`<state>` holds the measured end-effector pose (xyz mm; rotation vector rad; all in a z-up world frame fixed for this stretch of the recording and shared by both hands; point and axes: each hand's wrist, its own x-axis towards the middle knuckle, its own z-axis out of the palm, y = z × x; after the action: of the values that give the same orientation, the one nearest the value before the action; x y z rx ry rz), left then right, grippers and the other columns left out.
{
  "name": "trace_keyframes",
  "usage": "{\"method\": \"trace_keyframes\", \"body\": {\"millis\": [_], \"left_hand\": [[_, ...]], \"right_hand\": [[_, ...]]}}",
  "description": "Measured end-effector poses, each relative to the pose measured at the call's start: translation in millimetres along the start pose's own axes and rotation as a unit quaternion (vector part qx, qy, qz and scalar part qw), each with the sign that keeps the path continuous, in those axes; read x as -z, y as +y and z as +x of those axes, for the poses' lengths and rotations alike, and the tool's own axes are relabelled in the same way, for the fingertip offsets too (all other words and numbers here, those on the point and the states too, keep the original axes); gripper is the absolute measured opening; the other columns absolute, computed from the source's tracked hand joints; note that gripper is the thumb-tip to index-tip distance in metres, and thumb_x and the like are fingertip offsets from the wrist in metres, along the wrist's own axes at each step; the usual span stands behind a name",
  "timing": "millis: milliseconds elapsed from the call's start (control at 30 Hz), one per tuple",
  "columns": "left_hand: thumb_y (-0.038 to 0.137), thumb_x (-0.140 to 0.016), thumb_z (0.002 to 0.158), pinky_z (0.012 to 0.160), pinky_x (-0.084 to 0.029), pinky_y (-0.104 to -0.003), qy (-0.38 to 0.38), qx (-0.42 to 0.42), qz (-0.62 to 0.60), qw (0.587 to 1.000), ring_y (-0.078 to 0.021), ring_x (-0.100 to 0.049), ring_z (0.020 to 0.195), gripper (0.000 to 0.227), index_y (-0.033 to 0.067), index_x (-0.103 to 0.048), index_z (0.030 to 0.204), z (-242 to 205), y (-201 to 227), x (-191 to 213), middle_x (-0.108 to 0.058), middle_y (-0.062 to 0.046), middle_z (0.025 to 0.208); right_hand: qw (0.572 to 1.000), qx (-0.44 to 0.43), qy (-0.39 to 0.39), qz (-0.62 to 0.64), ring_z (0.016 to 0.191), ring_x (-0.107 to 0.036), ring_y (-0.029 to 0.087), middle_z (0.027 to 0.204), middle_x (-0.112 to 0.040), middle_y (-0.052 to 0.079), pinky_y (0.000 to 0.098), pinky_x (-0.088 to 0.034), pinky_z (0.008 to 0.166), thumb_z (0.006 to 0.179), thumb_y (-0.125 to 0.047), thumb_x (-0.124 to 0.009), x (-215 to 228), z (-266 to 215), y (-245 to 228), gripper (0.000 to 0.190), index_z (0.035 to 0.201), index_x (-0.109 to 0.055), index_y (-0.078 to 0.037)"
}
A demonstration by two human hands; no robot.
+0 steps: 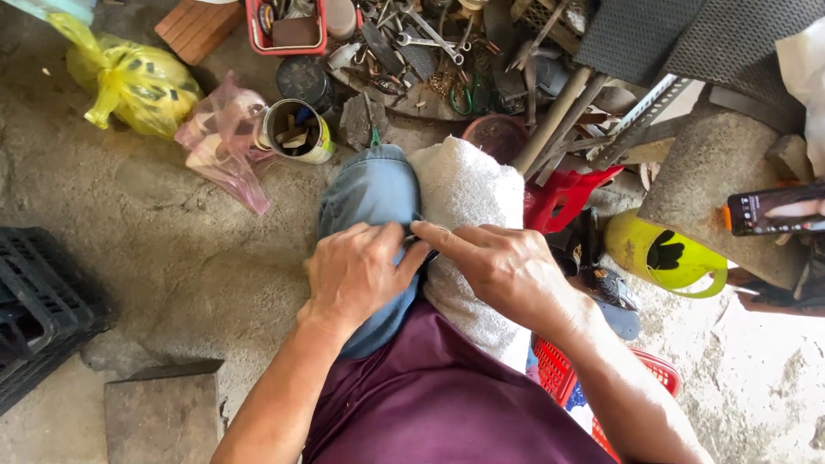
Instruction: Hand-stitching a shoe sole to the upper part of a shoe using a needle and thread.
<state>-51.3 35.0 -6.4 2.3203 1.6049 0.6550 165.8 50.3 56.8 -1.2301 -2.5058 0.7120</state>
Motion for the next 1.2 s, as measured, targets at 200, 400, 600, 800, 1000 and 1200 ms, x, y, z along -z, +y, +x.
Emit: {"method": "trace_keyframes", "body": {"millis": [200, 400, 600, 800, 1000, 1200], "left_hand": [[0.071, -0.076, 0.08, 0.052, -0.052, -0.044, -0.081, 0.14, 0.052, 0.985, -0.0346, -0.067, 0.056, 0.065, 0.0116, -0.056, 0.064, -33, -37, 42, -0.059, -0.011, 0.052], [0.067, -0.079, 0.08, 0.052, -0.052, -0.04, -0.07, 0.162, 0.005, 0.984, -0.031, -0.068, 0.06, 0.056, 0.0146, -0.061, 0.071, -38, -34, 34, -0.058, -0.008, 0.051], [0.043, -0.076, 0.087, 0.053, -0.052, -0.035, -0.149, 0.221, -0.299, 0.916, -0.0256, -0.067, 0.054, 0.029, 0.0174, -0.067, 0.077, -13, -9, 22, -0.061, -0.005, 0.051], [0.031, -0.075, 0.093, 0.056, -0.054, -0.026, -0.104, 0.266, -0.319, 0.904, -0.0104, -0.065, 0.056, 0.019, 0.0202, -0.074, 0.078, -13, -10, 26, -0.065, 0.001, 0.054], [0.023, -0.058, 0.096, 0.078, -0.057, -0.059, -0.248, 0.228, -0.247, 0.908, -0.0473, -0.071, 0.091, 0.02, 0.0125, -0.069, 0.109, 7, 7, 21, -0.076, -0.019, 0.088], [0.032, -0.056, 0.094, 0.059, -0.056, -0.048, -0.163, 0.174, -0.185, 0.953, -0.0373, -0.071, 0.07, 0.019, 0.0215, -0.062, 0.079, -7, 31, 18, -0.068, -0.007, 0.069]], "right_hand": [[0.999, -0.019, 0.032, 0.014, 0.066, -0.07, 0.022, 0.128, -0.062, 0.016, 0.0394, -0.061, 0.051, 0.091, -0.019, -0.071, -9, -4, 8, 0.044, 0.135, -0.065, -0.018], [0.966, -0.195, 0.034, 0.165, 0.072, -0.078, 0.032, 0.085, -0.08, 0.009, 0.0405, -0.061, 0.065, 0.093, -0.012, -0.07, -28, -42, 45, 0.023, 0.114, -0.078, -0.013], [0.953, -0.256, 0.13, 0.101, 0.081, -0.073, 0.028, 0.095, -0.072, 0.011, 0.0414, -0.059, 0.072, 0.101, -0.024, -0.071, -32, -76, 62, 0.014, 0.098, -0.074, -0.012], [0.717, -0.034, 0.222, 0.66, 0.082, -0.074, 0.038, 0.097, -0.066, 0.036, 0.0453, -0.059, 0.072, 0.096, -0.018, -0.061, -30, -39, 19, 0.027, 0.076, -0.057, 0.0], [0.959, -0.16, 0.121, 0.201, 0.066, -0.069, 0.027, 0.128, -0.062, 0.023, 0.0442, -0.057, 0.061, 0.089, -0.026, -0.08, -49, -6, -2, 0.062, 0.137, -0.055, 0.004], [0.982, -0.164, 0.098, 0.011, 0.079, -0.071, 0.035, 0.078, -0.063, 0.013, 0.0444, -0.059, 0.065, 0.105, -0.026, -0.054, -78, -23, 25, 0.026, 0.106, -0.063, -0.002]]}}
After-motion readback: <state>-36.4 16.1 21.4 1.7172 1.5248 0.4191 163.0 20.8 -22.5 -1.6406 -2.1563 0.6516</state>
